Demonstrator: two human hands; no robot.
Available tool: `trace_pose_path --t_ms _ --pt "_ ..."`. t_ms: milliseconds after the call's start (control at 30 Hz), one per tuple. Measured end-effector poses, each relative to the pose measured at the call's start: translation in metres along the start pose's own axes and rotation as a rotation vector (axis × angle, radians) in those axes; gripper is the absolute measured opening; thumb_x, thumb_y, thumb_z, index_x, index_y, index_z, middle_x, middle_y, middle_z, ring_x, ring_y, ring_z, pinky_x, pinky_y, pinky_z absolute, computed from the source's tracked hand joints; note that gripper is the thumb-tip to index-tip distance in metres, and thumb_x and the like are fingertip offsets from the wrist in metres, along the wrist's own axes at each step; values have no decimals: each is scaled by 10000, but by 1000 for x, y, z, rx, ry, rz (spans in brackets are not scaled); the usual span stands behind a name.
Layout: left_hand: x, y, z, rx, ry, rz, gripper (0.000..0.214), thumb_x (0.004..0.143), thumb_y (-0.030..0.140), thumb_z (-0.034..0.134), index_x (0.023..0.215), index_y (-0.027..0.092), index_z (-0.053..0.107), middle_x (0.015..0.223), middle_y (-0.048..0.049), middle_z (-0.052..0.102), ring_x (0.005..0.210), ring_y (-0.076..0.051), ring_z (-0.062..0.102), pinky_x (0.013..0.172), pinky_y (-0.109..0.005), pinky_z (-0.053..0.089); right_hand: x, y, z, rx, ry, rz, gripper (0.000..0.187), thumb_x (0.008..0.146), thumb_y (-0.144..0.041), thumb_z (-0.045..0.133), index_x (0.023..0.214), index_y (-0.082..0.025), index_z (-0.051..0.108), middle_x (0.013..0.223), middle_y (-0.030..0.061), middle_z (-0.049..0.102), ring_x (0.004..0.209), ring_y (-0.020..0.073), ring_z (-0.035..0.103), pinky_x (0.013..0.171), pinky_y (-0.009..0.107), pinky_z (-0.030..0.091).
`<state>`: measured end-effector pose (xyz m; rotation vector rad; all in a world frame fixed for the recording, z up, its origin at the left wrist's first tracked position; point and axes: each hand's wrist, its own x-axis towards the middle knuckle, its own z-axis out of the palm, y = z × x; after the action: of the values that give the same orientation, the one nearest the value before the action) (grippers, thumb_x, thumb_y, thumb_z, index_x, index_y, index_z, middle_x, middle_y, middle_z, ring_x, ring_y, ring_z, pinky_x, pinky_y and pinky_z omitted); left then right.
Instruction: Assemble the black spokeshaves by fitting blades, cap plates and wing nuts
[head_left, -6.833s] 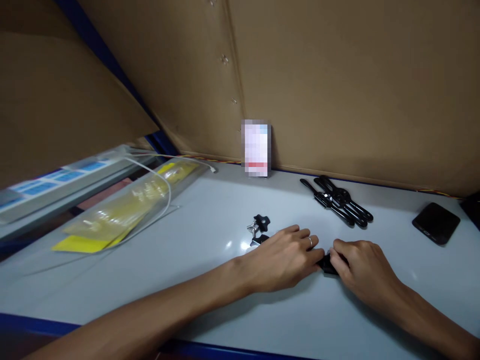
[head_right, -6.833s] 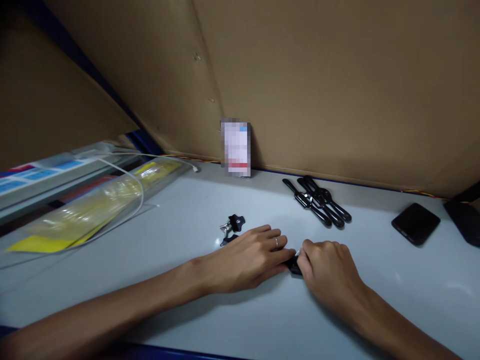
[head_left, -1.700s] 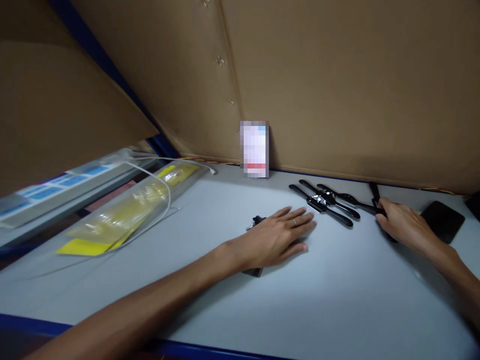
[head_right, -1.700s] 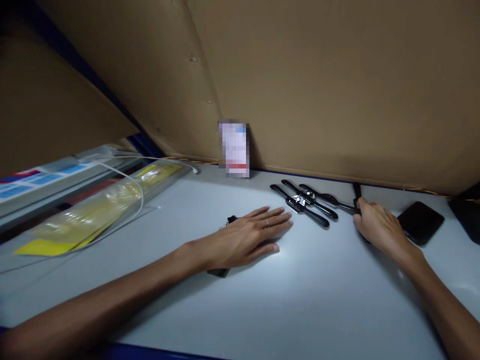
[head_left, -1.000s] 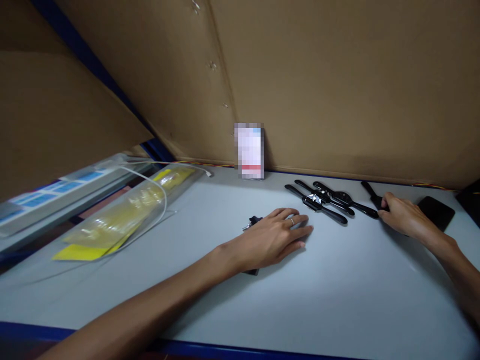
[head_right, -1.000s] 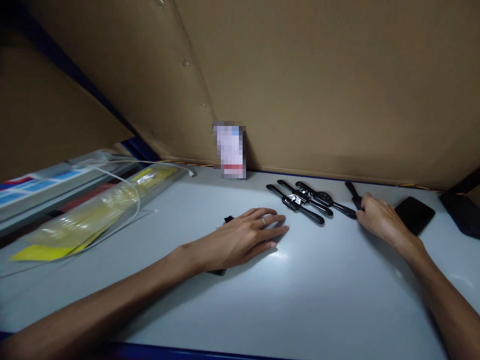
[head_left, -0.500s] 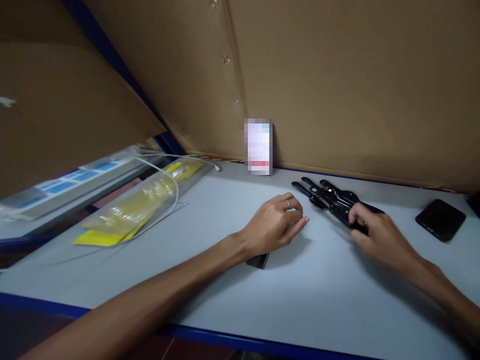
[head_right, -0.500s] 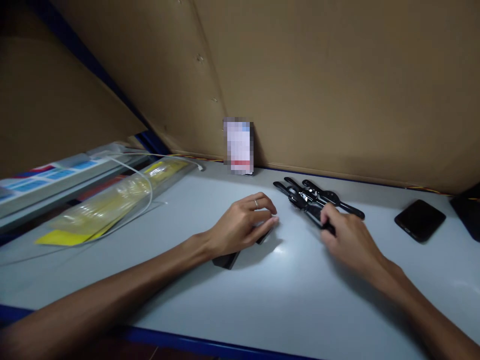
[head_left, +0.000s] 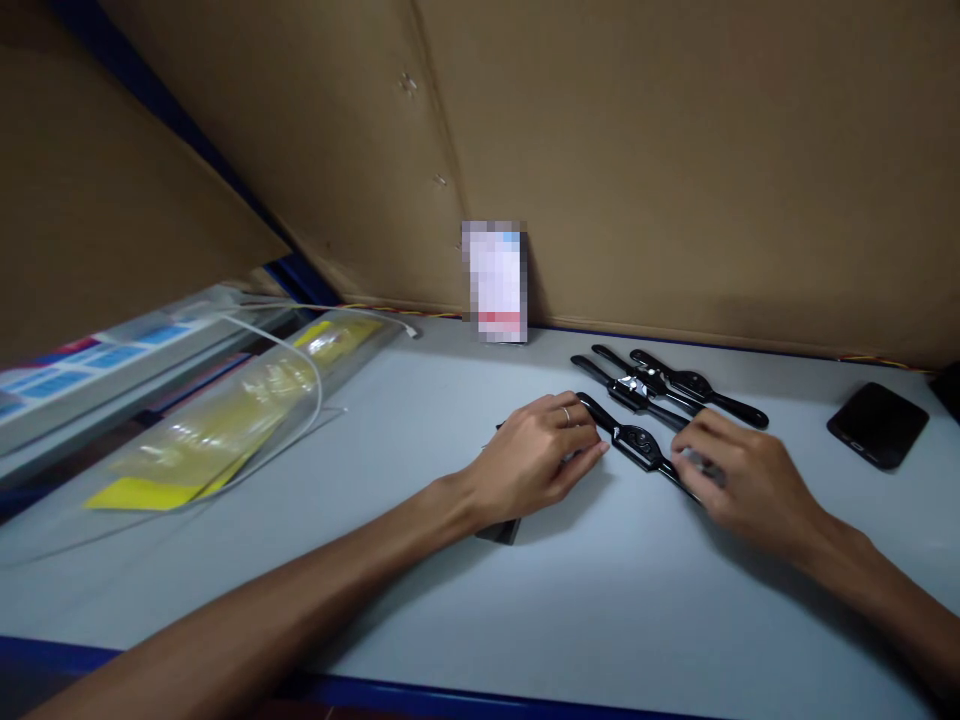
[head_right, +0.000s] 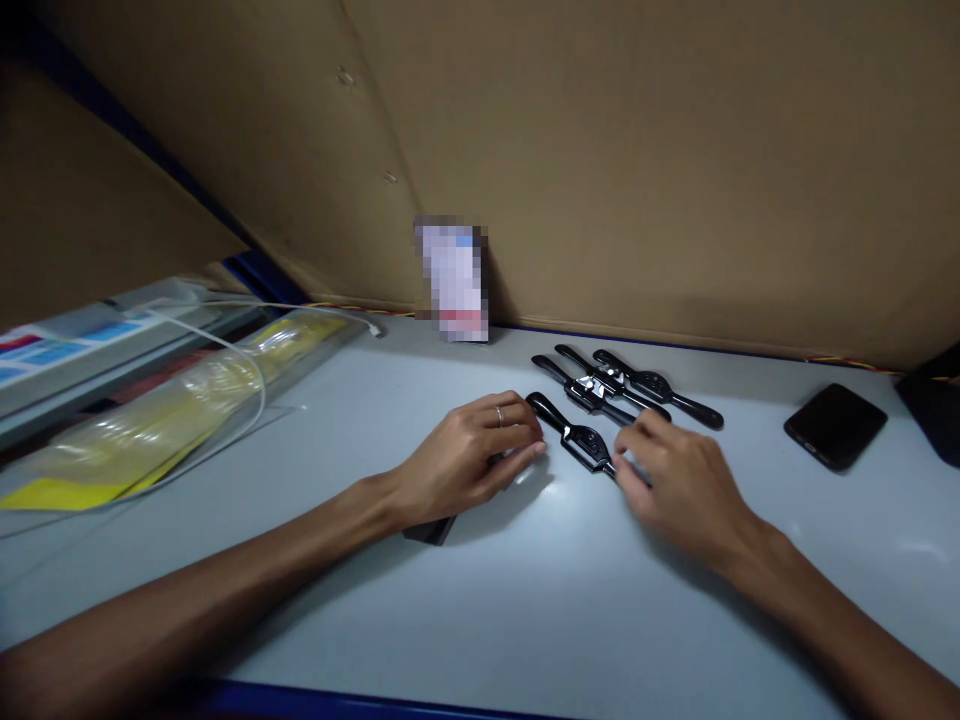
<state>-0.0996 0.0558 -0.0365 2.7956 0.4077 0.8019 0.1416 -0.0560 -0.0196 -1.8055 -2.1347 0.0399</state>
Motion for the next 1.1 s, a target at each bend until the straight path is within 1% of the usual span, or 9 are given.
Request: trace_pose_path --t_ms 100,233,400,533,633,733,833,967,1100 --pt "0 -1 0 30 47 20 333 1038 211 473 759 154 645 763 -52 667 773 -180 563 734 -340 514 8 31 -13 -172 159 193 206 946 -286 480 892 -227 669 938 46 705 748 207 623 656 331 376" --pt "0 -3 -2 65 141 16 370 1021 181 465 657 186 527 647 -8 559 660 -147 483 634 -301 462 17 70 -17 -341 -5 336 279 956 -445 493 985 -235 675 1042 82 705 768 246 616 605 324 315" --pt "1 -7 -5 44 245 -37 367 920 66 424 596 218 341 596 34 389 560 -118 352 509 -276 323 20 87 -9 -214 -106 363 276 931 -498 523 922 -234 600 877 63 685 717 227 586 593 308 327" --pt "1 -5 -7 55 220 -50 293 831 12 394 637 223 334 653 25 389 579 -123 347 514 -276 327 21 96 -8 -89 -211 376 316 901 -506 548 730 -241 521 655 25 601 636 214 556 589 309 333" --pt "0 -3 -7 63 178 -71 258 800 11 400 669 224 338 696 17 404 596 -126 351 525 -271 350 23 99 -8 -99 -203 400 307 907 -445 511 673 -247 519 633 43 591 642 238 572 596 330 333" --pt "0 -5 -7 72 190 -94 240 789 13 407 697 225 340 717 18 408 611 -127 359 542 -270 363 24 93 -9 -109 -132 425 288 915 -409 469 678 -251 513 659 57 592 650 245 565 598 337 330" --pt "0 -8 -8 70 248 -105 225 784 7 405 725 221 369 742 15 420 627 -128 382 564 -267 376 23 74 -14 -123 -6 425 321 929 -428 449 656 -263 414 610 32 528 591 212 479 576 330 309" --pt "-1 -13 -7 54 322 -102 232 787 -8 398 828 194 505 852 -17 501 678 -129 460 606 -263 414 11 35 -18 -75 115 292 390 940 -476 461 636 -262 342 513 -14 429 504 163 349 542 316 288" --pt "-3 -16 -5 33 298 -91 263 734 -30 397 778 185 543 911 -41 569 762 -141 536 651 -263 447 -9 -2 -3 -22 -5 86 328 943 -468 470 695 -255 492 504 -23 480 444 148 380 500 302 261"
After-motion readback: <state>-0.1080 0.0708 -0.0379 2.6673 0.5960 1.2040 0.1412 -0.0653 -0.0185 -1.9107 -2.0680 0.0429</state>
